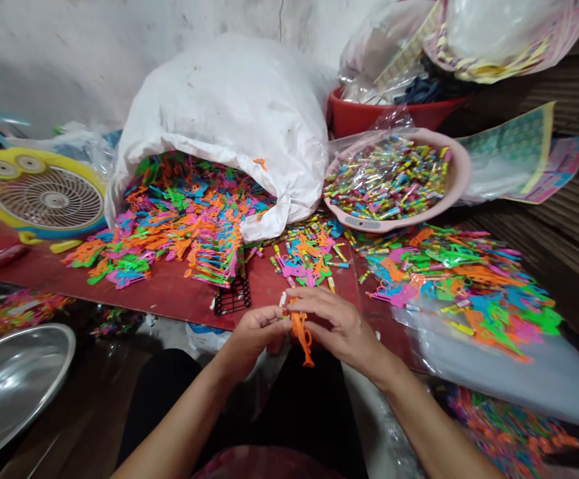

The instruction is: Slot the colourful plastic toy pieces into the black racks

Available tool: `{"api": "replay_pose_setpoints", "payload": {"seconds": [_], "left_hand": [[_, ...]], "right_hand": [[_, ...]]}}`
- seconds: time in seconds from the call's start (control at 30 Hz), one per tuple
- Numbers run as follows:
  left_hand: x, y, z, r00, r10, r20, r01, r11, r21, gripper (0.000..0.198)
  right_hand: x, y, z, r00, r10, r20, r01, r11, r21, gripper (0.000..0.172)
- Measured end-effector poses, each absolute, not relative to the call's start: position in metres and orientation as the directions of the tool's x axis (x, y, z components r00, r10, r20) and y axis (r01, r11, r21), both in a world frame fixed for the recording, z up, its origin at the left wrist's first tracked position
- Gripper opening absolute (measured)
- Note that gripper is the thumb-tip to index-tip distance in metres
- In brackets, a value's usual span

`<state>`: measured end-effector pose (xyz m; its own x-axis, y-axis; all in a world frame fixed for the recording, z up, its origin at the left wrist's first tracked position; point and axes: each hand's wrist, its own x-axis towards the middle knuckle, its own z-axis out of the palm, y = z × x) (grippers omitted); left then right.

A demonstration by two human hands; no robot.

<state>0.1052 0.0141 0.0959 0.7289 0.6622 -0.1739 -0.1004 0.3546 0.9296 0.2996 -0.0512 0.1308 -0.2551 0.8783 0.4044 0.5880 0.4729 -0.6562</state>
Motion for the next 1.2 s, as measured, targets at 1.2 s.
{"api": "replay_pose_setpoints", "payload": {"seconds": [1.2], "left_hand": [[0.131,0.012,0.057,0.462,0.872,0.161,0.051,-0.208,0.977,0.018]], "right_hand": [[0.270,-0.066,0.099,0.372,0.885,0.279,0.543,0.037,-0.839,0.019]]}}
